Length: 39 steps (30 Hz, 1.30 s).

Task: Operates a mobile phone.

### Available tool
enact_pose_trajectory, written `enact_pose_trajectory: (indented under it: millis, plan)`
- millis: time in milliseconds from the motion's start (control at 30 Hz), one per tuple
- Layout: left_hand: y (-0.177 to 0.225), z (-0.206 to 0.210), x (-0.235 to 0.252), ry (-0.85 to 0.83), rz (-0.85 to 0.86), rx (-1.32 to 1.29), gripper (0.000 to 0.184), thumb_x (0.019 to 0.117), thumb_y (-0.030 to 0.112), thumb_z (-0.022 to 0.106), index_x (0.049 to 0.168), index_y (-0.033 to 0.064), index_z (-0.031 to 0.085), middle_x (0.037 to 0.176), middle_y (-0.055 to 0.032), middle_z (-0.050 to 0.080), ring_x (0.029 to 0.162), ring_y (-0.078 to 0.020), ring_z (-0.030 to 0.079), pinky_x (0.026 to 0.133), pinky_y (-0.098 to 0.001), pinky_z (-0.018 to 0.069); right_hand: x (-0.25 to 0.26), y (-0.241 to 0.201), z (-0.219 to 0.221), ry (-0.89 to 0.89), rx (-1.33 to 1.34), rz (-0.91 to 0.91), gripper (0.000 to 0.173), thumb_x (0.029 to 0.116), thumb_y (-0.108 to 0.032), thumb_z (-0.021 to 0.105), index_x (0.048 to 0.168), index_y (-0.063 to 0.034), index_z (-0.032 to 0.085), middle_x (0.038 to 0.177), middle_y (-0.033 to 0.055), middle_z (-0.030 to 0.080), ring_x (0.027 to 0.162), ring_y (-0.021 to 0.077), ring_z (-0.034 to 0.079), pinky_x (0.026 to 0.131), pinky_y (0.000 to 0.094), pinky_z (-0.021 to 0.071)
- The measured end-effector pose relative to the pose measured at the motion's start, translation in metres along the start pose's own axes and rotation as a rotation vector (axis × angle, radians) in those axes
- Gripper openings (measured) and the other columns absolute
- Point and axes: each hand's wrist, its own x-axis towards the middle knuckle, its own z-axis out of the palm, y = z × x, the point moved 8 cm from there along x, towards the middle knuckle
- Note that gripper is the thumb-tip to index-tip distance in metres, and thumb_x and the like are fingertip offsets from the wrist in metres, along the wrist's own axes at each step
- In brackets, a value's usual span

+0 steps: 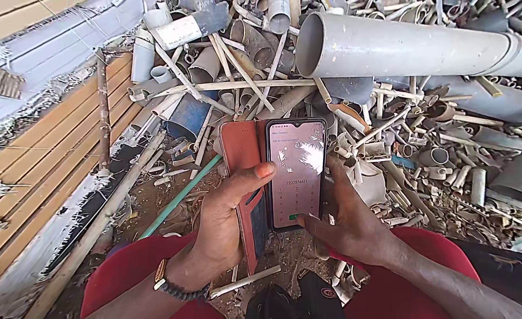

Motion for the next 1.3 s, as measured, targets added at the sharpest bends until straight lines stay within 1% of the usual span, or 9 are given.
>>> enact_pose_trajectory:
  millis: [167,567,767,900,1000,1067,1167,1233,1300]
  plan:
    - [0.000,0.004,0.000,-0.027,-0.002,-0.013,0.017,0.0943,0.020,0.059,0.096,0.0170,0.075,0.093,-0.0016,0.076,0.091,-0.0054,0.073,0.083,-0.0234,0.0606,0.001,0.001,-0.001,0.031,-0.055,0.018,0.093,0.0821,-0.009,0.073,0.155,0.0018,0.017,0.124,0.0072,0.066,0.105,0.0030,0.070,0.086,0.0195,0.0602]
    - [-0.001,0.000,0.004,-0.012,-0.048,-0.077,0.021,0.0972,0.022,0.054,0.098,0.0159,0.074,0.094,-0.0039,0.076,0.092,-0.0080,0.073,0.081,-0.0263,0.0617,-0.001,-0.004,-0.003,-0.065,0.092,0.018,0.103,0.0763,-0.004,0.076,0.156,-0.0003,0.011,0.129,0.0049,0.063,0.111,0.0057,0.069,0.090,0.0227,0.0614]
    - [0.000,-0.001,0.005,0.025,-0.067,-0.148,0.021,0.0962,0.019,0.052,0.096,0.0137,0.072,0.091,-0.0068,0.075,0.088,-0.0098,0.074,0.078,-0.0273,0.0626,-0.002,-0.007,-0.005,-0.064,0.143,-0.011,0.102,0.0766,-0.005,0.077,0.156,0.0006,0.013,0.137,0.0080,0.058,0.116,0.0104,0.067,0.092,0.0269,0.0621]
    - [-0.004,-0.001,0.005,0.030,-0.119,-0.176,0.024,0.0971,0.019,0.049,0.097,0.0115,0.072,0.093,-0.0083,0.075,0.089,-0.0115,0.074,0.077,-0.0287,0.0630,-0.001,-0.009,-0.007,-0.052,0.170,-0.046,0.091,0.0820,-0.010,0.074,0.154,0.0019,0.019,0.137,0.0079,0.057,0.118,0.0118,0.066,0.094,0.0278,0.0614]
    - [-0.005,-0.001,0.004,0.045,-0.122,-0.173,0.024,0.0973,0.019,0.049,0.096,0.0112,0.072,0.091,-0.0085,0.075,0.087,-0.0117,0.074,0.077,-0.0285,0.0630,0.001,-0.009,-0.009,-0.031,0.208,-0.041,0.077,0.0866,-0.018,0.070,0.148,0.0010,0.027,0.130,0.0050,0.061,0.114,0.0105,0.067,0.093,0.0271,0.0610]
    - [-0.004,0.000,0.005,0.023,-0.117,-0.195,0.021,0.0962,0.020,0.053,0.097,0.0113,0.072,0.093,-0.0087,0.075,0.088,-0.0123,0.074,0.078,-0.0290,0.0629,0.002,-0.011,-0.011,-0.010,0.226,-0.082,0.065,0.0941,-0.029,0.066,0.142,-0.0006,0.033,0.125,0.0028,0.064,0.113,0.0095,0.067,0.095,0.0277,0.0599]
    - [0.001,0.005,0.005,-0.038,-0.091,-0.217,0.015,0.0936,0.021,0.060,0.098,0.0121,0.072,0.095,-0.0080,0.076,0.091,-0.0113,0.074,0.081,-0.0287,0.0625,0.003,-0.006,-0.015,0.066,0.289,-0.084,0.055,0.1065,-0.052,0.043,0.137,-0.0062,0.043,0.125,0.0006,0.064,0.117,0.0092,0.064,0.100,0.0310,0.0566]
    - [0.003,0.007,0.005,-0.054,-0.067,-0.213,0.014,0.0919,0.022,0.065,0.098,0.0126,0.073,0.096,-0.0070,0.076,0.092,-0.0109,0.074,0.082,-0.0287,0.0622,0.004,0.000,-0.018,0.177,0.343,-0.024,0.055,0.1084,-0.053,0.029,0.135,-0.0083,0.047,0.124,0.0031,0.067,0.114,0.0121,0.067,0.097,0.0324,0.0576]
    - [0.003,0.009,0.004,-0.051,-0.051,-0.189,0.015,0.0916,0.024,0.065,0.098,0.0133,0.073,0.096,-0.0059,0.076,0.092,-0.0103,0.074,0.083,-0.0284,0.0619,0.003,0.003,-0.019,0.242,0.351,-0.024,0.056,0.1092,-0.050,0.024,0.134,-0.0078,0.050,0.123,0.0033,0.068,0.114,0.0122,0.067,0.097,0.0319,0.0567]
